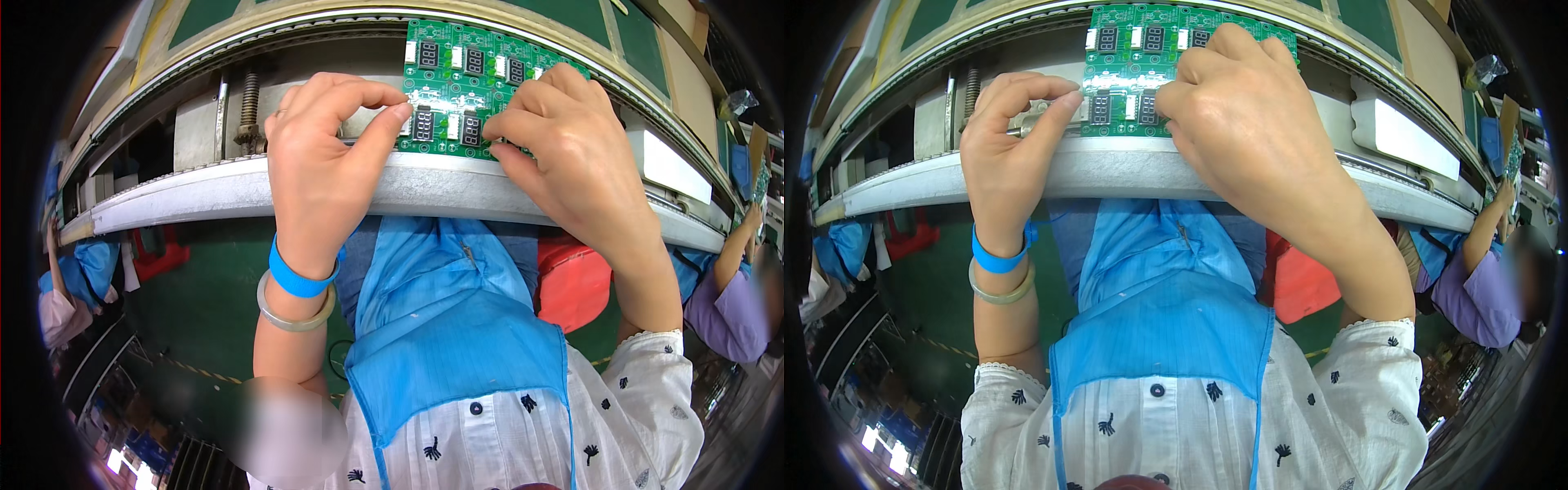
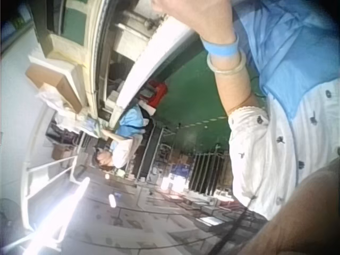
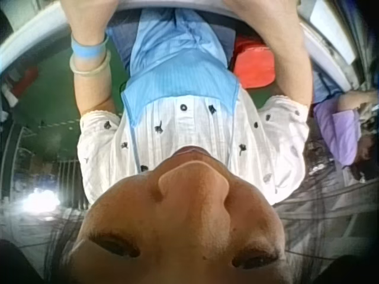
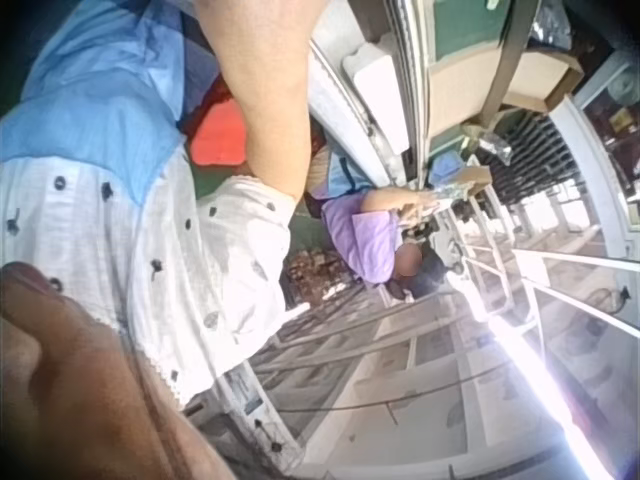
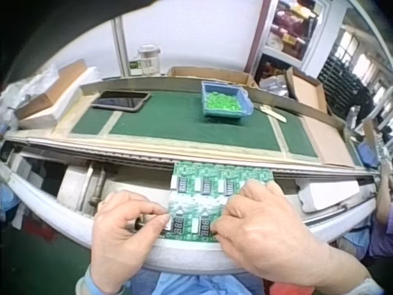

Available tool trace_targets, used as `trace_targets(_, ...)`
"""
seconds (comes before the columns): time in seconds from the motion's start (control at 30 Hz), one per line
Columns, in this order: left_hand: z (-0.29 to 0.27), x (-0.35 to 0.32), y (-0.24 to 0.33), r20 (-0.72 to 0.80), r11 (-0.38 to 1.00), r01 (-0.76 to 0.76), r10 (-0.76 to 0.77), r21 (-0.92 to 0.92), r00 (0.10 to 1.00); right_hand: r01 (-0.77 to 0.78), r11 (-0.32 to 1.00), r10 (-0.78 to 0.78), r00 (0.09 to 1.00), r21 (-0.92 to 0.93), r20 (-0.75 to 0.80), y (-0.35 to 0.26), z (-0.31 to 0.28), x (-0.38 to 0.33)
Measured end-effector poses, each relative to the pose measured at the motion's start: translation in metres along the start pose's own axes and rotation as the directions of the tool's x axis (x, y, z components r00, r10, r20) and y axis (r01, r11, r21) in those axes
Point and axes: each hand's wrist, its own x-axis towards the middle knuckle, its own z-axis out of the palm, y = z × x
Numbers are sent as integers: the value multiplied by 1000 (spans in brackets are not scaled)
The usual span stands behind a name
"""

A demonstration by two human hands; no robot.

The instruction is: Assembling electronic components onto green printed circuit boards (PCBs) by manually placing small modules into slots.

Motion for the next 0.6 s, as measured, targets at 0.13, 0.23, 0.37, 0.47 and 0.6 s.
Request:
trace_targets(0.13, -1, -3, 0, -6, 999, -5, 5, 53, 1000, 3, 998, -1, 999, -66, 32, -2, 4, 0)
trace_targets(0.23, -1, -3, -1, -13, 998, -28, 29, 61, 999, 18, 998, -19, 1000, -68, -23, -4, 9, 1)
trace_targets(0.37, -1, -4, -3, -23, 998, -34, 35, 55, 999, 45, 994, -46, 999, -104, -14, -5, 12, 1)
trace_targets(0.47, -2, -3, -1, -25, 999, -31, 32, 41, 999, 73, 989, -76, 997, -130, -22, -2, 15, 1)
trace_targets(0.6, -5, -3, 2, 10, 995, -55, 54, 79, 998, 102, 991, -107, 992, -81, -62, 3, 16, 1)
